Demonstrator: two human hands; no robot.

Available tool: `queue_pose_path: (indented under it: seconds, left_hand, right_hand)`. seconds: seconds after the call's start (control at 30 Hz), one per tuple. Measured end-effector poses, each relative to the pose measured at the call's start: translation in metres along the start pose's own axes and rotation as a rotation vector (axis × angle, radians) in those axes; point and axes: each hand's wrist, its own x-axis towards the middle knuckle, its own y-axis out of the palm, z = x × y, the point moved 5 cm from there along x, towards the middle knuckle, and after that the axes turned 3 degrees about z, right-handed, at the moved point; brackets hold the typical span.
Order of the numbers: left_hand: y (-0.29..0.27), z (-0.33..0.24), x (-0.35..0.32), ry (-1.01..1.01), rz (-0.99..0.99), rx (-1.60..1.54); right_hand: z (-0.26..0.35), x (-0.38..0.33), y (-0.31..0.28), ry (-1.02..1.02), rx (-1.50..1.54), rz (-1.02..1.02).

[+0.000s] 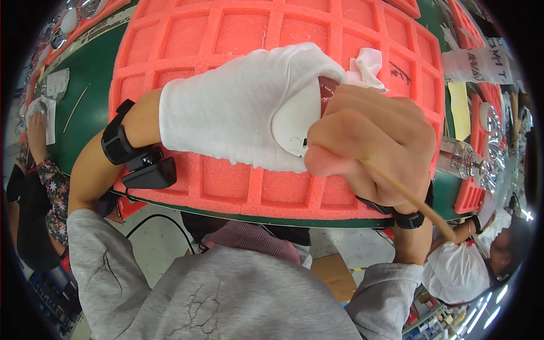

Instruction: The person wipes a spherical object with a cloth, uses a wooden stick to apply a substance to its seam, and then wipes it again before placing it into a red tray.

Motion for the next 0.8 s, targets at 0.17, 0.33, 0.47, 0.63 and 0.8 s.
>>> queue_pose_path:
  seconds: [0.17,0.33,0.47,0.63,0.8]
  left_hand:
    - [0.001,0.003,-0.003,0.021,-0.023,-0.013]
    - [0.0,0.0,-0.001,0.067,-0.031,0.002]
    - [-0.001,-0.001,-0.002,0.027,-0.006,-0.025]
    - [0.0,0.0,-0.002,0.05,-0.01,-0.016]
    - [-0.002,0.001,-0.005,0.041,-0.024,-0.027]
  right_hand:
    - [-0.005,-0.01,-0.003,0.043,0.12,-0.301]
    - [0.0,-0.001,-0.002,0.079,-0.018,-0.089]
    - [-0.005,-0.006,0.0,0.029,0.001,-0.149]
    - [-0.002,0.0,-0.004,0.052,0.05,-0.096]
    - [-0.007,-0.008,0.002,0.08,0.18,-0.322]
